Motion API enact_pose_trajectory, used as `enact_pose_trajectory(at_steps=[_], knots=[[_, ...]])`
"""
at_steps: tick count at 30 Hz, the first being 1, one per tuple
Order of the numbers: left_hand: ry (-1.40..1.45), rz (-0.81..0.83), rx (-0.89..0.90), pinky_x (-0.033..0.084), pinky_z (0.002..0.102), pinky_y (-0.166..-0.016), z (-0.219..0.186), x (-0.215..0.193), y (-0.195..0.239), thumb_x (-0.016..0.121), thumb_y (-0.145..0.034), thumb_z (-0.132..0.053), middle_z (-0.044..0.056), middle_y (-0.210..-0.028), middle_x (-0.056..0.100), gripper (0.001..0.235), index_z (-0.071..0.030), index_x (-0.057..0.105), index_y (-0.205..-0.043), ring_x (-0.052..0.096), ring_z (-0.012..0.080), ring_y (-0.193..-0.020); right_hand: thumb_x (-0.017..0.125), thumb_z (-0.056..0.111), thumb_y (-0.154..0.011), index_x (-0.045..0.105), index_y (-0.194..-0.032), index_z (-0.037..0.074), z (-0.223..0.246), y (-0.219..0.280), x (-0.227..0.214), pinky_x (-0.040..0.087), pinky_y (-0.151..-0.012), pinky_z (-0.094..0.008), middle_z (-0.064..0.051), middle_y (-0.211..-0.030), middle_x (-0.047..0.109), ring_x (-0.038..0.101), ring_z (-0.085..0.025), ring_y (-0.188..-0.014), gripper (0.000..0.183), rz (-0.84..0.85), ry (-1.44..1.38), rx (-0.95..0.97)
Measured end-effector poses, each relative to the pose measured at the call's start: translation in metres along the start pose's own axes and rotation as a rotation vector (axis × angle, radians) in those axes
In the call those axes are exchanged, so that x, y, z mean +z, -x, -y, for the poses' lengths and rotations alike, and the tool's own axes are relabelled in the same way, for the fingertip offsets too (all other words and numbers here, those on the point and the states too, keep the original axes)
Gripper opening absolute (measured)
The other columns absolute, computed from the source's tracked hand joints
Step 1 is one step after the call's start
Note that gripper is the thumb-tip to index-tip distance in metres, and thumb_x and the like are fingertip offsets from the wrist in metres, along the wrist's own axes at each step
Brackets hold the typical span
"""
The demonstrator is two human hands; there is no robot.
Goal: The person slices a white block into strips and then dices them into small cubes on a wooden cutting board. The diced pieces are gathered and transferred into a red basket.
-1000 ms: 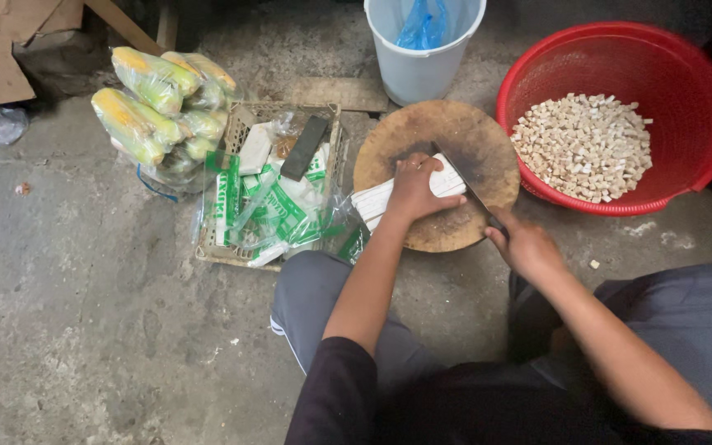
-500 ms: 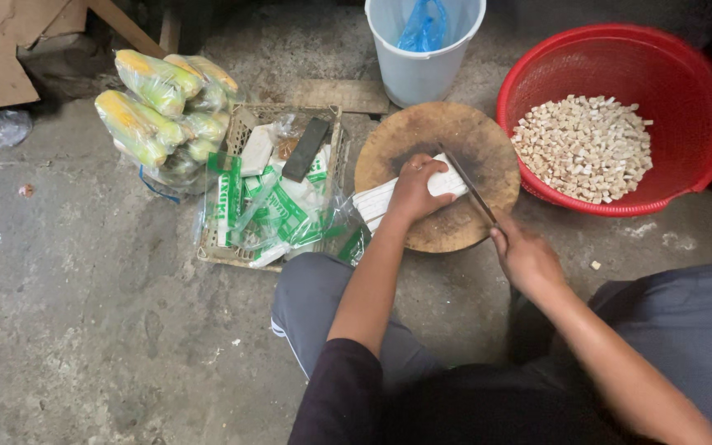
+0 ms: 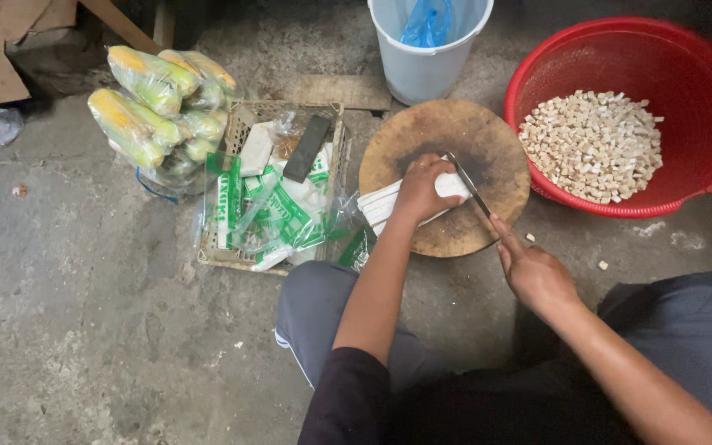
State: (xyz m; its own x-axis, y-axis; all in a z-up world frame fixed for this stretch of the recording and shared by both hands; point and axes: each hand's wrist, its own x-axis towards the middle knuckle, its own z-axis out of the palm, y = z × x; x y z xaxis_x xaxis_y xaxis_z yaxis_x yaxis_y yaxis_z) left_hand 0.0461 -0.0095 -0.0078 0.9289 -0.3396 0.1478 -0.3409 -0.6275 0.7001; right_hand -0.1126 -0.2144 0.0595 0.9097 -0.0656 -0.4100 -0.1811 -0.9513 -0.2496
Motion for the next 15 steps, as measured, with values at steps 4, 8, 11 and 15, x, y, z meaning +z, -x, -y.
enact_pose_trajectory(at_steps=[4,8,11,15], knots=[[0.032,-0.046,0.058,0.046,0.044,-0.107,0.005,0.000,0.001,0.095,-0.060,-0.031,0.012,-0.135,0.060,0.061,-0.017,0.071,-0.114,0.054,0.0363,-0.127,0.039,0.044,-0.104,0.017,-0.162,0.048,0.008,-0.019,0.003,0.055,-0.089,-0.055,-0.028,-0.104,0.071,0.071,-0.045,-0.097,0.062,0.024,-0.036,-0.029],[0.061,-0.050,0.074,0.047,0.044,-0.107,0.004,-0.001,0.000,0.094,-0.059,-0.031,0.011,-0.132,0.062,0.060,-0.016,0.071,-0.113,0.056,0.0359,-0.126,0.039,0.044,-0.103,0.016,-0.160,0.048,0.018,-0.042,0.006,0.053,-0.090,-0.056,-0.027,-0.115,0.068,0.068,-0.048,-0.102,0.062,0.015,-0.072,-0.044],[0.043,-0.071,0.064,0.046,0.044,-0.107,0.001,0.001,0.007,0.094,-0.061,-0.031,0.010,-0.131,0.063,0.058,-0.015,0.070,-0.112,0.056,0.0357,-0.125,0.039,0.043,-0.105,0.017,-0.162,0.046,0.012,-0.039,0.011,0.053,-0.093,-0.056,-0.030,-0.112,0.070,0.068,-0.048,-0.105,0.061,0.050,-0.149,-0.037],[-0.078,-0.105,0.118,0.032,0.055,-0.114,-0.002,-0.003,0.009,0.096,-0.062,-0.031,0.009,-0.125,0.065,0.052,-0.014,0.072,-0.105,0.059,0.0313,-0.123,0.040,0.043,-0.104,0.013,-0.163,0.047,-0.004,-0.003,0.011,0.052,-0.093,-0.056,-0.029,-0.112,0.070,0.069,-0.048,-0.103,0.065,0.087,-0.104,-0.014]])
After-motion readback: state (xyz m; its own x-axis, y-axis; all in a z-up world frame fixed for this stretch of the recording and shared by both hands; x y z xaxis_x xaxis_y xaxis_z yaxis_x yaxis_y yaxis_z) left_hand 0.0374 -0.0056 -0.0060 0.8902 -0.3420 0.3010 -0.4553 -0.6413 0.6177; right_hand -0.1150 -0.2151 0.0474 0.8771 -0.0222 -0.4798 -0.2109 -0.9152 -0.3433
